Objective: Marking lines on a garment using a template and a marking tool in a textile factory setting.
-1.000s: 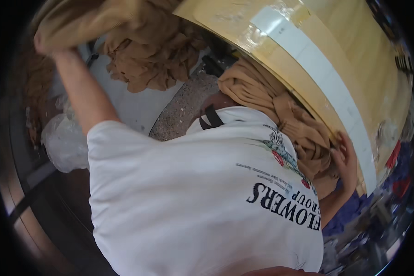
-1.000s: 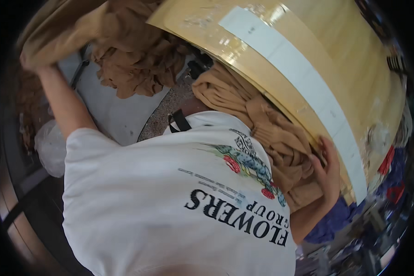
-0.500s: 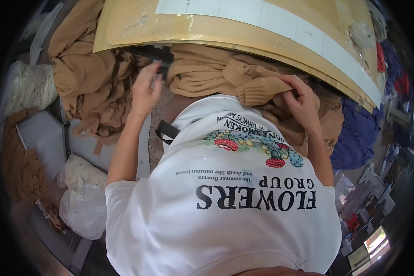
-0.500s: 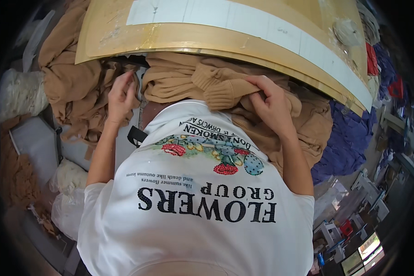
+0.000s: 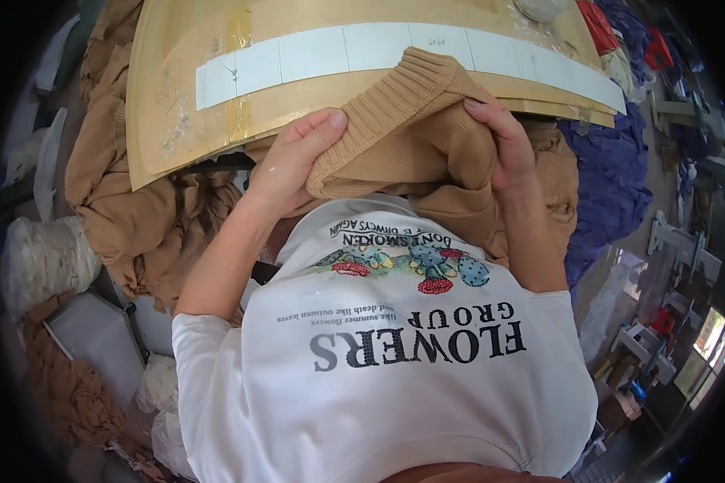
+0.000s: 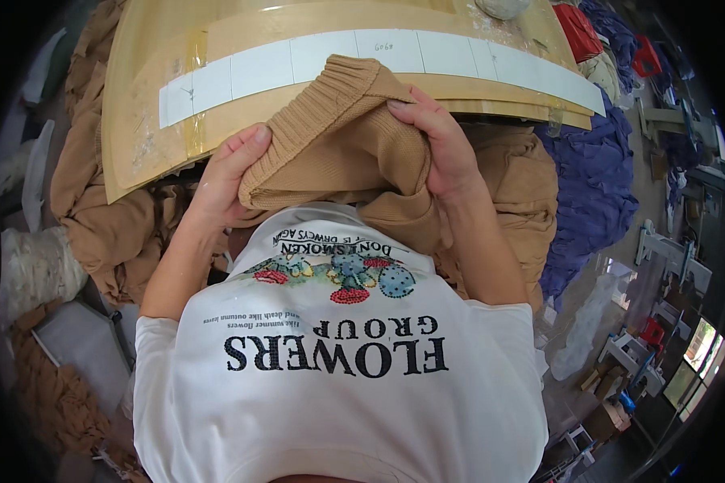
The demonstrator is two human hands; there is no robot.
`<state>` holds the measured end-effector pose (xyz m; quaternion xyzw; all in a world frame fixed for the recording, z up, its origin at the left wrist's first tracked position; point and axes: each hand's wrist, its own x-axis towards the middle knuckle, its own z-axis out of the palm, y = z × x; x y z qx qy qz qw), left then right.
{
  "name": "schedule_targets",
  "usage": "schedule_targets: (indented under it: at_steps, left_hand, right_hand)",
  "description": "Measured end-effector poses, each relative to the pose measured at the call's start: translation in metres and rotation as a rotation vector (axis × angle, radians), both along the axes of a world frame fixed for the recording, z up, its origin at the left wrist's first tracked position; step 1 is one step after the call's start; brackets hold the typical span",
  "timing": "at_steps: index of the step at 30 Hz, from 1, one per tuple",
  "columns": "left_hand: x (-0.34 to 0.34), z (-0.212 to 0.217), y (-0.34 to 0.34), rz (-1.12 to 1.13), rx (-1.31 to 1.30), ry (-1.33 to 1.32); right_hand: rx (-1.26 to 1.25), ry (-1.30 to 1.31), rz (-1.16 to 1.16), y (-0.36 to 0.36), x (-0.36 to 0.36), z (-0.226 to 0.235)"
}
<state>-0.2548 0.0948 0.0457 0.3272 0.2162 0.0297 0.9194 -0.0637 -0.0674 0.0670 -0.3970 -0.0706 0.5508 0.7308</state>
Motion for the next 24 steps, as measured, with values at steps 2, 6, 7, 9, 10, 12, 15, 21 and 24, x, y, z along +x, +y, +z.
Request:
schedule_targets:
  at_steps: [2,6,7,9,10,12,15,21,24]
  left_hand:
    - [-0.003,0.004,0.008,-0.002,0.062,-0.022]
    - [-0.011,0.015,0.007,-0.359,0.697,0.050]
    - [-0.011,0.009,0.012,-0.338,1.297,-0.011]
    - [-0.004,0.020,0.014,-0.041,1.962,-0.109]
    - [-0.001,0.031,0.014,0.040,1.779,-0.090]
    - [0.002,0.049,0.019,0.088,1.562,-0.172]
    - [0.012,0.071,-0.014,0.150,1.162,-0.396]
    - [0.056,0.156,0.055,0.459,0.496,0.579]
    - [0.087,0.175,0.049,0.293,0.504,0.355]
  right_hand:
    - [0.021,-0.045,0.002,0.006,0.004,0.003]
    - [0.165,-0.207,0.169,0.010,0.002,0.031]
    - [0.255,-0.267,0.314,0.009,0.000,0.043]
    - [0.269,-0.518,0.447,0.009,-0.010,0.062]
    - [0.544,-0.901,0.659,0.015,-0.006,0.065]
    - [0.360,-0.964,0.723,0.020,-0.007,0.085]
    - [0.194,-1.090,0.336,0.051,0.007,0.056]
    - [0.454,-0.618,0.872,0.069,0.028,0.054]
    - [0.244,-0.901,1.087,0.044,0.041,0.048]
